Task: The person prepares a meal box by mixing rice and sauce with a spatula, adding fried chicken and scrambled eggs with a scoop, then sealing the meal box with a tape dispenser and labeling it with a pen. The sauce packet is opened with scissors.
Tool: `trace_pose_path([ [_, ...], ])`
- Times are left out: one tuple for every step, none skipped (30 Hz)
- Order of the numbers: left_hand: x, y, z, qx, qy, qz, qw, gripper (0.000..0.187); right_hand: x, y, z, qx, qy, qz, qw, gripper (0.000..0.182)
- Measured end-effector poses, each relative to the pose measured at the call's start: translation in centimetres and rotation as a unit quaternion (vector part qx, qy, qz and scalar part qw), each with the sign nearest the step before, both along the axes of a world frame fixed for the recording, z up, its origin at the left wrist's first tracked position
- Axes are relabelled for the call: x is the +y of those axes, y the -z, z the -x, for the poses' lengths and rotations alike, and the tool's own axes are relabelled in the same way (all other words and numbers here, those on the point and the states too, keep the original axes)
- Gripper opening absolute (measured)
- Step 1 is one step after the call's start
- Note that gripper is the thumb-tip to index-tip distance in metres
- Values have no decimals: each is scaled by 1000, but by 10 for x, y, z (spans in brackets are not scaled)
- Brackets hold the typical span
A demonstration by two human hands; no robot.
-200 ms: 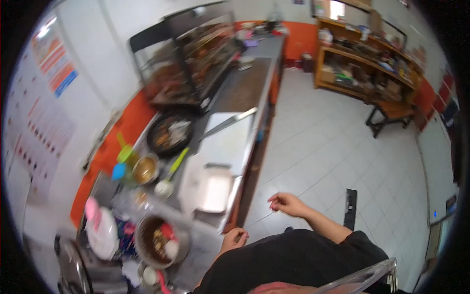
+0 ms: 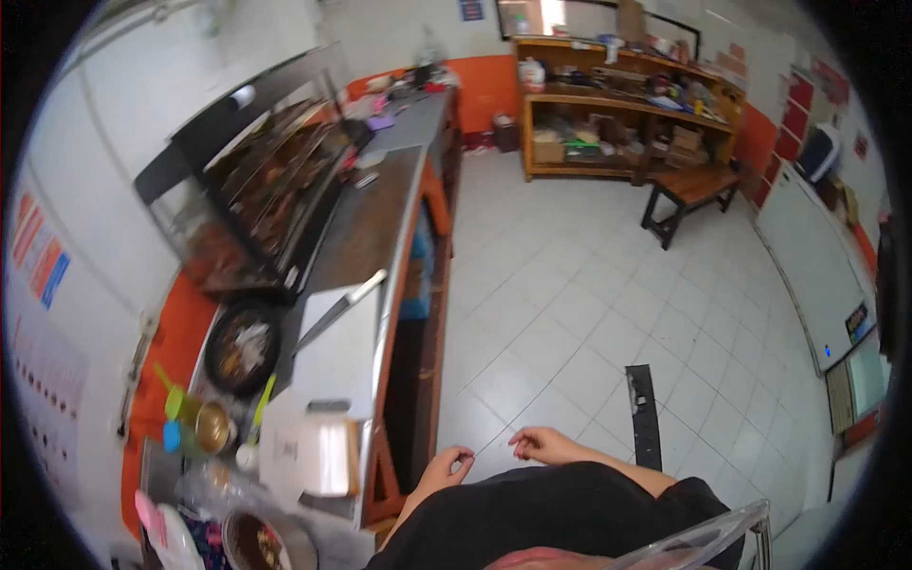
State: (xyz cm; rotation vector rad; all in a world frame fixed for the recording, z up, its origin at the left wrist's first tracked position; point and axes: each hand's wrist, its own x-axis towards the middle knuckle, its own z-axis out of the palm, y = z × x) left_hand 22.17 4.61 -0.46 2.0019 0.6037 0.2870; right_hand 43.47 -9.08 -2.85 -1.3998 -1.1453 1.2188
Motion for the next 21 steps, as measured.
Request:
trace_pose_path([
  [6, 4, -22, -3, 16, 0, 1000, 21, -7, 6, -15, 14, -8, 38, 999, 24],
  [12, 10, -38, 44, 43, 24, 998, 23, -8, 11, -34, 31, -19, 75, 997, 25],
  [18, 19, -50, 92, 66, 48, 992, 26, -4, 7, -51, 30, -9, 75, 997, 25],
  [28, 29, -63, 154, 62, 104, 981, 29, 4, 0, -66, 13, -34, 89, 995, 25],
  [39, 46, -69, 216, 56, 159, 962, 33, 14, -4, -83, -4, -60, 104, 993, 25],
  [59, 108, -61, 214, 61, 159, 962, 33, 30, 2, -106, 4, -72, 74, 995, 24],
  [66, 129, -54, 192, 50, 172, 965, 32, 51, 1, -131, -49, -88, 38, 994, 24],
  [83, 163, -74, 188, 55, 173, 965, 32, 74, 3, -162, -52, -85, 18, 995, 24],
  [100, 188, -97, 194, 57, 168, 965, 32, 98, 2, -192, -56, -82, -3, 995, 25],
  [119, 206, -121, 199, 58, 162, 965, 32, 121, -6, -219, -60, -78, -3, 995, 25],
  [138, 222, -146, 205, 59, 154, 965, 32, 146, -18, -247, -79, -41, -3, 996, 25],
  [163, 232, -175, 209, 59, 144, 965, 31, 168, -25, -274, -99, -3, -6, 995, 24],
  [192, 237, -206, 211, 60, 132, 967, 31, 187, -16, -302, -107, 2, -11, 994, 24],
  [221, 239, -237, 214, 60, 120, 968, 31, 203, 4, -331, -90, 49, -13, 995, 24],
  [253, 236, -269, 217, 60, 107, 969, 31, 216, 19, -355, -73, 96, -15, 993, 24],
  [281, 232, -300, 219, 59, 96, 969, 31, 221, 26, -373, -96, 159, 11, 983, 22],
  [298, 231, -329, 223, 59, 93, 969, 31, 224, 53, -392, -143, 204, 56, 967, 23],
  [306, 231, -357, 228, 60, 95, 967, 31, 220, 90, -415, -188, 246, 106, 945, 26],
  [311, 233, -386, 232, 61, 98, 966, 31, 203, 127, -438, -237, 204, 154, 937, 30],
  [319, 234, -408, 242, 62, 98, 963, 30, 181, 155, -455, -278, 162, 199, 926, 35],
  [329, 237, -428, 253, 63, 95, 961, 30, 152, 181, -471, -256, 75, 364, 892, 40],
])
